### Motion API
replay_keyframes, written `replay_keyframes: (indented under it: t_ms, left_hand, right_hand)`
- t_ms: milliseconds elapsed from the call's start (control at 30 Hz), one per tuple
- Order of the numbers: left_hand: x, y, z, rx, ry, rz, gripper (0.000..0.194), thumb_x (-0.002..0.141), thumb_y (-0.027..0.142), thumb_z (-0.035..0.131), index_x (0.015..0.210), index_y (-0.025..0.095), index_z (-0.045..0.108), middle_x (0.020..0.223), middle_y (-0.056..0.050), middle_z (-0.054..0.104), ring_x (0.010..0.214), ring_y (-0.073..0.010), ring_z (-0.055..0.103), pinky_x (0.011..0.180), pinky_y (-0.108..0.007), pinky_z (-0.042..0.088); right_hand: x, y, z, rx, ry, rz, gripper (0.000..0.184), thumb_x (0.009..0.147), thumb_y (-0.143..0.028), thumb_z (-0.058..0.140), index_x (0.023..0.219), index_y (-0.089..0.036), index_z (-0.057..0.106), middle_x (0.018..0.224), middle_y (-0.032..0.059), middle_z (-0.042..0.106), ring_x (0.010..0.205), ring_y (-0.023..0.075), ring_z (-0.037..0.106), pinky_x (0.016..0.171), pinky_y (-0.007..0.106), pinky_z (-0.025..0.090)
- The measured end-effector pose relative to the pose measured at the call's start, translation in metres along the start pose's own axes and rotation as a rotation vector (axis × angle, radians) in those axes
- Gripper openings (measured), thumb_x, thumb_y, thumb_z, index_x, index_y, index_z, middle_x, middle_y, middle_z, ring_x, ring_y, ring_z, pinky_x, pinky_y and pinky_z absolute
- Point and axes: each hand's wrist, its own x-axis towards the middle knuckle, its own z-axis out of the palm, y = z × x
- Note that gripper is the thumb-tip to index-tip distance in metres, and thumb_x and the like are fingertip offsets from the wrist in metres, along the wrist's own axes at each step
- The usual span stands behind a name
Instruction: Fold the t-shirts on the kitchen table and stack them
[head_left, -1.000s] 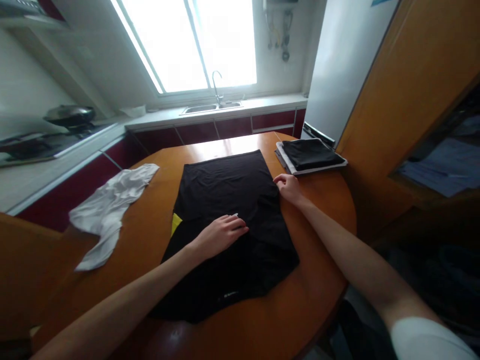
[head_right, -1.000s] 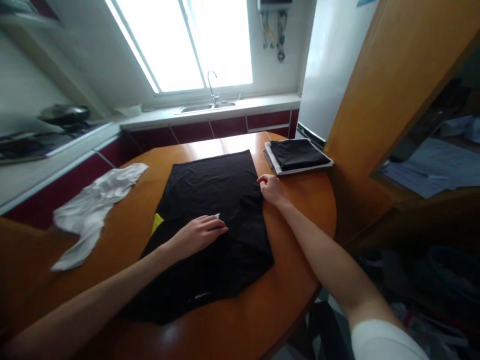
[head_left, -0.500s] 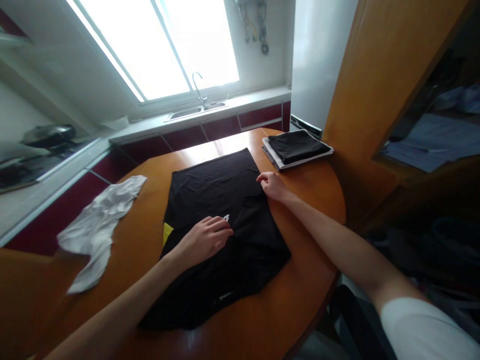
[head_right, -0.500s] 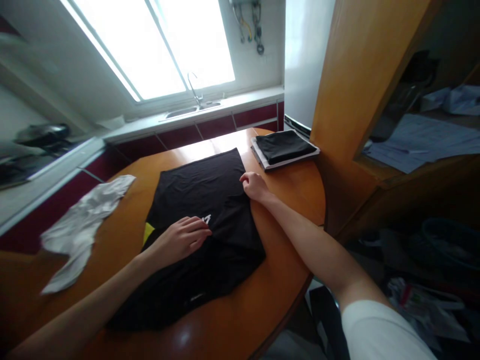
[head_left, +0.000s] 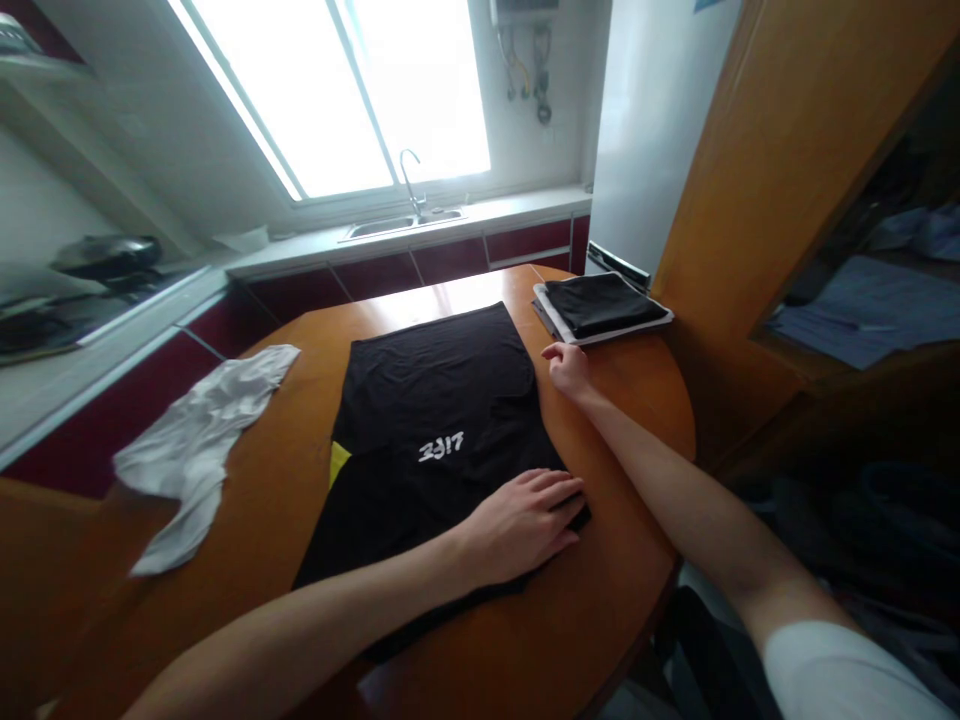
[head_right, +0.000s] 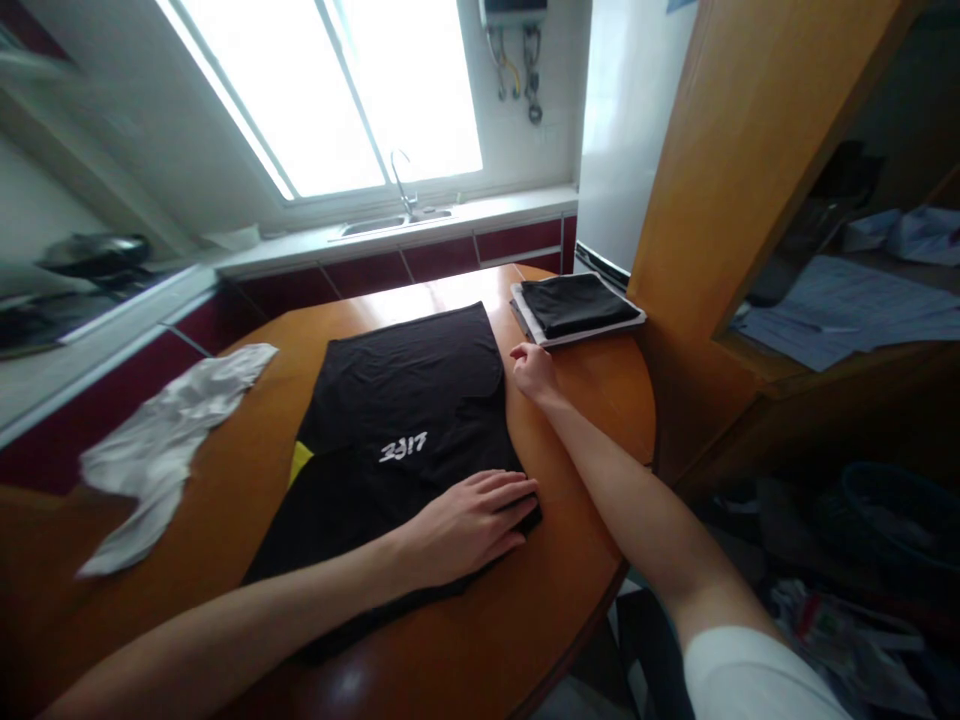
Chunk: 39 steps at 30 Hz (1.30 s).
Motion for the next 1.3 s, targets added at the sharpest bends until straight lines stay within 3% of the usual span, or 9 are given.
replay_keyframes:
  t_ms: [167, 267, 400, 500, 733, 867, 1067, 1200, 1300]
  left_hand:
    - [-0.015, 0.014, 0.000, -0.137, -0.120, -0.049, 0.075, 0.101, 0.059, 0.044, 0.158, 0.011, 0.032, 0.164, -0.018, 0.025, 0.153, -0.0297, 0.025, 0.125, -0.048, 0.027]
    - [-0.015, 0.007, -0.012, -0.222, -0.165, -0.040, 0.078, 0.101, 0.057, 0.046, 0.161, 0.013, 0.023, 0.165, -0.016, 0.021, 0.154, -0.0275, 0.021, 0.125, -0.049, 0.027]
    - [-0.004, -0.021, -0.017, -0.212, 0.018, -0.202, 0.051, 0.106, 0.033, 0.040, 0.154, 0.019, 0.041, 0.159, -0.011, 0.039, 0.150, -0.0219, 0.033, 0.125, -0.047, 0.029]
    - [0.002, -0.036, -0.009, -0.174, 0.106, -0.299, 0.043, 0.105, 0.026, 0.036, 0.143, 0.019, 0.056, 0.154, -0.009, 0.048, 0.147, -0.0210, 0.040, 0.124, -0.046, 0.031]
    - [-0.001, -0.027, 0.012, -0.102, -0.070, -0.191, 0.071, 0.103, 0.055, 0.043, 0.161, 0.018, 0.024, 0.167, -0.013, 0.020, 0.155, -0.0277, 0.015, 0.125, -0.053, 0.020]
    - [0.000, -0.027, 0.009, -0.119, -0.013, -0.193, 0.064, 0.104, 0.052, 0.040, 0.159, 0.021, 0.030, 0.165, -0.012, 0.028, 0.155, -0.0253, 0.020, 0.125, -0.050, 0.023]
    - [0.000, -0.049, 0.011, 0.043, 0.205, -0.516, 0.051, 0.106, 0.039, 0.037, 0.152, 0.017, 0.043, 0.162, -0.014, 0.035, 0.153, -0.0293, 0.025, 0.124, -0.053, 0.025]
    - [-0.005, -0.057, 0.024, 0.071, 0.133, -0.659, 0.062, 0.104, 0.049, 0.039, 0.154, 0.013, 0.039, 0.164, -0.017, 0.029, 0.154, -0.0328, 0.021, 0.123, -0.056, 0.024]
    - [-0.005, -0.055, 0.029, 0.068, 0.104, -0.685, 0.064, 0.104, 0.051, 0.037, 0.154, 0.012, 0.039, 0.165, -0.017, 0.027, 0.154, -0.0319, 0.020, 0.124, -0.054, 0.022]
  right_hand:
    - [0.001, 0.000, 0.003, -0.006, -0.012, 0.001, 0.034, 0.082, -0.006, 0.046, 0.090, -0.018, 0.076, 0.094, 0.0068, 0.076, 0.092, 0.0202, 0.071, 0.089, 0.029, 0.053]
    - [-0.001, -0.002, 0.004, -0.018, -0.048, -0.038, 0.033, 0.083, -0.005, 0.046, 0.092, -0.018, 0.076, 0.097, 0.0064, 0.076, 0.095, 0.0196, 0.070, 0.090, 0.028, 0.052]
    - [-0.006, -0.007, 0.005, -0.050, -0.113, -0.152, 0.028, 0.087, -0.009, 0.050, 0.095, -0.018, 0.076, 0.102, 0.0063, 0.073, 0.100, 0.0190, 0.066, 0.096, 0.029, 0.049]
    - [-0.011, -0.009, 0.007, -0.119, -0.145, -0.215, 0.018, 0.091, -0.021, 0.059, 0.098, -0.019, 0.075, 0.106, 0.0078, 0.070, 0.108, 0.0221, 0.061, 0.103, 0.035, 0.044]
    - [-0.013, -0.003, 0.010, -0.299, -0.227, -0.182, 0.023, 0.088, -0.039, 0.072, 0.106, -0.024, 0.074, 0.120, 0.0095, 0.063, 0.121, 0.0293, 0.050, 0.104, 0.046, 0.040]
    - [-0.005, 0.005, 0.009, -0.307, -0.164, -0.140, 0.022, 0.091, -0.039, 0.067, 0.103, -0.022, 0.075, 0.119, 0.0102, 0.065, 0.118, 0.0300, 0.052, 0.103, 0.045, 0.042]
    - [0.008, 0.016, 0.000, -0.160, -0.103, -0.206, 0.022, 0.092, -0.023, 0.055, 0.100, -0.018, 0.075, 0.111, 0.0097, 0.070, 0.113, 0.0242, 0.060, 0.108, 0.038, 0.043]
    - [0.001, 0.016, 0.005, -0.161, -0.192, -0.276, 0.033, 0.096, -0.032, 0.051, 0.118, -0.020, 0.072, 0.133, 0.0106, 0.064, 0.128, 0.0250, 0.055, 0.114, 0.041, 0.039]
    - [-0.011, 0.014, 0.017, -0.310, -0.299, -0.240, 0.047, 0.101, -0.043, 0.046, 0.141, -0.023, 0.059, 0.156, 0.0120, 0.045, 0.147, 0.0307, 0.035, 0.121, 0.057, 0.023]
